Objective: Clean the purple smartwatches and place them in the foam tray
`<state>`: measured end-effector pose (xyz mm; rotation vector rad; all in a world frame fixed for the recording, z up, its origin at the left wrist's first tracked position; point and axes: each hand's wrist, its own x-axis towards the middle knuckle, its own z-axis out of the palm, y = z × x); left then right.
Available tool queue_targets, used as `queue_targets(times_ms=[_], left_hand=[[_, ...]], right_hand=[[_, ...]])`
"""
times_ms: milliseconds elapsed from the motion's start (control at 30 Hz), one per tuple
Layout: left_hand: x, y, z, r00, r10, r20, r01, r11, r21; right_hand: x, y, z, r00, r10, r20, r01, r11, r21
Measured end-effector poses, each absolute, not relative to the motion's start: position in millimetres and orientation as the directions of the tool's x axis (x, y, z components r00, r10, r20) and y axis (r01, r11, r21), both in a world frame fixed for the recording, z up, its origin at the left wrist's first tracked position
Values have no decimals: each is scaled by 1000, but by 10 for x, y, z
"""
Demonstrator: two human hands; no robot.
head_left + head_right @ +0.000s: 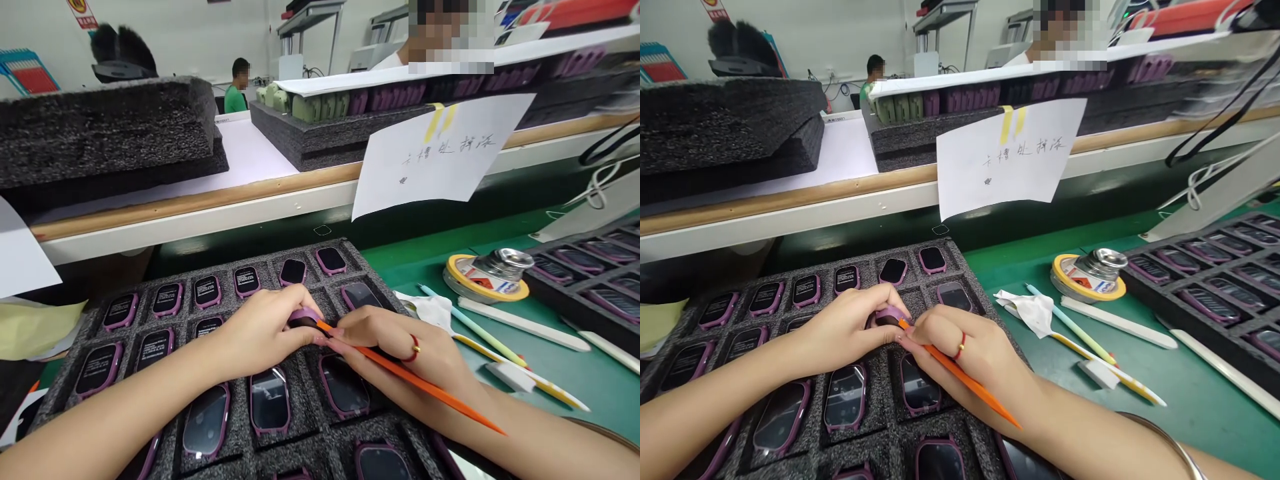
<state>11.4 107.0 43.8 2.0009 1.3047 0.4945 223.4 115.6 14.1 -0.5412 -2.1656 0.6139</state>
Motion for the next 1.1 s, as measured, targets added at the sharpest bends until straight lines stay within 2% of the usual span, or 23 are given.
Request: queue_targets(times_ms=[1100], left_hand=[[146,1086,432,399,912,-100,668,-214,712]], right_hand=[[2228,1182,90,-602,529,598,132,805,-579]])
